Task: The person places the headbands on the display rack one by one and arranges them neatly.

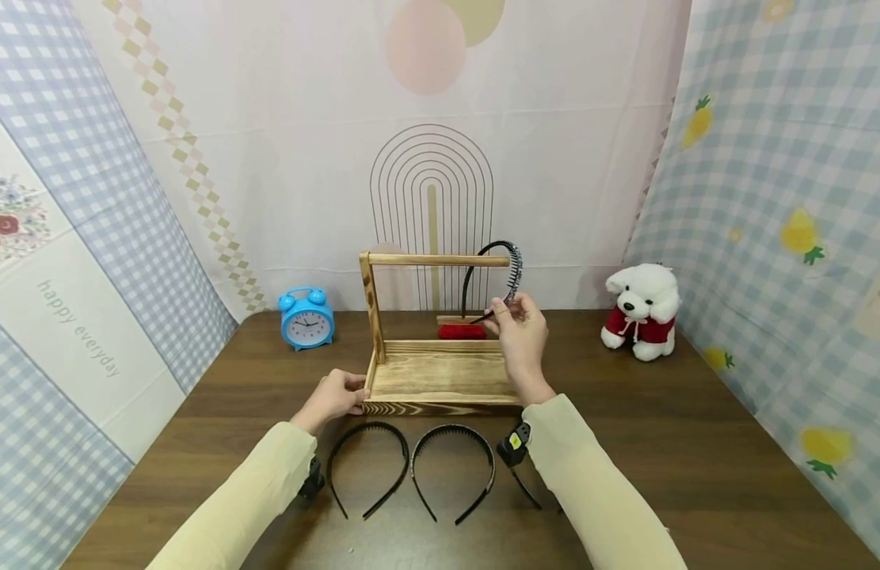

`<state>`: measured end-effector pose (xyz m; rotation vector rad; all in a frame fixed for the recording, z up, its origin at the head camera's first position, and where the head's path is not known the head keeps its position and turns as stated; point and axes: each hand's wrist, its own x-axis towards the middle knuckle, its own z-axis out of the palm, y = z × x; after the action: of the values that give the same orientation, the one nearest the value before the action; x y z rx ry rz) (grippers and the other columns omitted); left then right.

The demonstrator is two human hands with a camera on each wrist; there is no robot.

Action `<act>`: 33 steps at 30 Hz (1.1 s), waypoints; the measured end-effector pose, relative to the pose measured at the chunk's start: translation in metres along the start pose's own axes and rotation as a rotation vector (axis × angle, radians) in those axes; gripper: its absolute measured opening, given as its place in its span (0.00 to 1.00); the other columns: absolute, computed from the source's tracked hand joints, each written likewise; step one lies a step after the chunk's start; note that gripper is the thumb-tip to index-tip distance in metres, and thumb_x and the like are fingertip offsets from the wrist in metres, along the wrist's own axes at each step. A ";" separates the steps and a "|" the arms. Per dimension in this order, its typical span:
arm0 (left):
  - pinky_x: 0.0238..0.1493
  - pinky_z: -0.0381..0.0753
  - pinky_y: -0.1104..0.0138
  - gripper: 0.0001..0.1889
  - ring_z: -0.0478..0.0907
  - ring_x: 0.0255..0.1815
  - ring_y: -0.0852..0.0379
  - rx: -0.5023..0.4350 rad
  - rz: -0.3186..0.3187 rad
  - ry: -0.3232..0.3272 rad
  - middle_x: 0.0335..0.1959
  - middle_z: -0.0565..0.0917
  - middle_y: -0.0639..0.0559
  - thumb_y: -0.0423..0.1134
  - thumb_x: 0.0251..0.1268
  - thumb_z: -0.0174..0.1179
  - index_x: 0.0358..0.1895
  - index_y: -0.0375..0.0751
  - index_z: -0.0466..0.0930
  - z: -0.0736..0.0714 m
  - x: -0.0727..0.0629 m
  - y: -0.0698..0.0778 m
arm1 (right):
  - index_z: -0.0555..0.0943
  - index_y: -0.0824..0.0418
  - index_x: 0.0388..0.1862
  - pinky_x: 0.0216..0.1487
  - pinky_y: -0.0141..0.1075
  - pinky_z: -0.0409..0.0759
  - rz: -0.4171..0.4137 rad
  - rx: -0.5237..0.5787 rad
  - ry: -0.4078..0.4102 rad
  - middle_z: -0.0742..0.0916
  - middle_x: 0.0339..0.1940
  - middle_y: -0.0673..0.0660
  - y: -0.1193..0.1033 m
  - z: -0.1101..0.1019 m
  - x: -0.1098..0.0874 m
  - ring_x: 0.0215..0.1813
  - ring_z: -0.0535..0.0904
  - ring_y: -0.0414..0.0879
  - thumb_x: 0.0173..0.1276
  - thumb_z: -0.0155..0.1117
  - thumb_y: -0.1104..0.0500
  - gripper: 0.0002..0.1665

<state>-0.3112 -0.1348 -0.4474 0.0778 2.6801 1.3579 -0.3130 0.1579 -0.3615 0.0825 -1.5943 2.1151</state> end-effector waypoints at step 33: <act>0.32 0.88 0.64 0.20 0.86 0.33 0.49 -0.007 0.002 0.004 0.51 0.83 0.31 0.29 0.69 0.58 0.62 0.26 0.74 0.000 -0.004 -0.001 | 0.71 0.67 0.34 0.41 0.35 0.87 0.054 -0.030 -0.035 0.81 0.33 0.53 0.010 0.029 -0.008 0.41 0.84 0.47 0.71 0.60 0.67 0.07</act>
<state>-0.3075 -0.1356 -0.4479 0.0771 2.6786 1.3697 -0.3164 0.1270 -0.3636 0.0677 -1.6653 2.1406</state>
